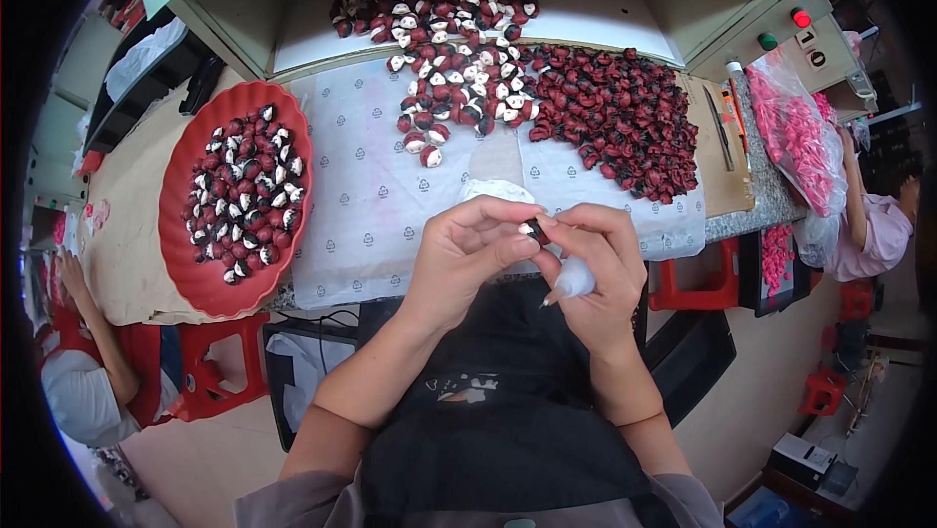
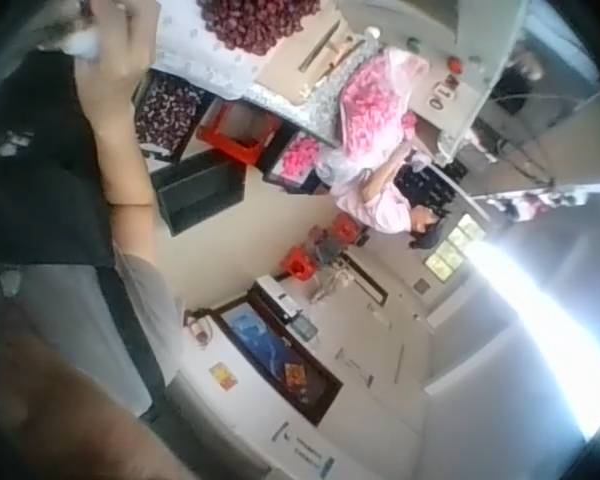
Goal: The person applies glue from a glue bottle to small toy parts and assembles them by hand at a workshop table.
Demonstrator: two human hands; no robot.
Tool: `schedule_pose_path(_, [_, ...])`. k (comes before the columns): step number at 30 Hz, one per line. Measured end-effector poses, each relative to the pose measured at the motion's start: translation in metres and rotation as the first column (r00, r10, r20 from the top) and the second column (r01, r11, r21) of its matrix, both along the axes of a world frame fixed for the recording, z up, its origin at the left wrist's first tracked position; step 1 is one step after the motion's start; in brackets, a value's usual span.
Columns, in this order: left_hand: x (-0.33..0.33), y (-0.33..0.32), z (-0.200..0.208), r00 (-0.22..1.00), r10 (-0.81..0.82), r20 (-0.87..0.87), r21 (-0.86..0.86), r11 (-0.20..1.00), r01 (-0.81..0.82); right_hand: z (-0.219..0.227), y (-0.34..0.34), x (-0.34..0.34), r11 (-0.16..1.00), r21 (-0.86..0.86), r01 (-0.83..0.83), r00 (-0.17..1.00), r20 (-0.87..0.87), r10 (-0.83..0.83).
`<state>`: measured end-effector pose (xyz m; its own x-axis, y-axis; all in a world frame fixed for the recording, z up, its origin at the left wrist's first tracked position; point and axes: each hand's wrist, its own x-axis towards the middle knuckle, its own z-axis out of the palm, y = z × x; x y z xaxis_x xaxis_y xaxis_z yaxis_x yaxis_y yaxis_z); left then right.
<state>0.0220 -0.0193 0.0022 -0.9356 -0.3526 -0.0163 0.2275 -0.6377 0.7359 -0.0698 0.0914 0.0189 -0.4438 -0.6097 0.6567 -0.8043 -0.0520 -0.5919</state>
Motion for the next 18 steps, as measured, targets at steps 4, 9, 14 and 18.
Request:
schedule_pose_path(4, [0.019,-0.034,0.015,0.864,0.496,-0.088,-0.444,0.756,-0.48,0.006,0.002,-0.004,1.0,0.02,0.018,0.987,0.161,-0.02])
schedule_pose_path(9, [0.052,-0.089,0.035,0.447,0.792,-0.415,-0.907,-0.326,-0.266,-0.004,0.012,-0.015,0.995,0.048,0.082,0.904,0.418,-0.095])
schedule_pose_path(14, [0.009,-0.06,0.016,0.768,0.64,0.006,-0.996,0.072,-0.052,-0.005,0.016,-0.015,0.992,-0.128,-0.017,0.913,0.403,0.068])
schedule_pose_path(18, [-0.004,-0.06,0.0,0.78,0.625,-0.004,-0.966,-0.204,0.159,-0.004,0.03,-0.018,0.993,-0.084,-0.088,0.858,0.499,0.118])
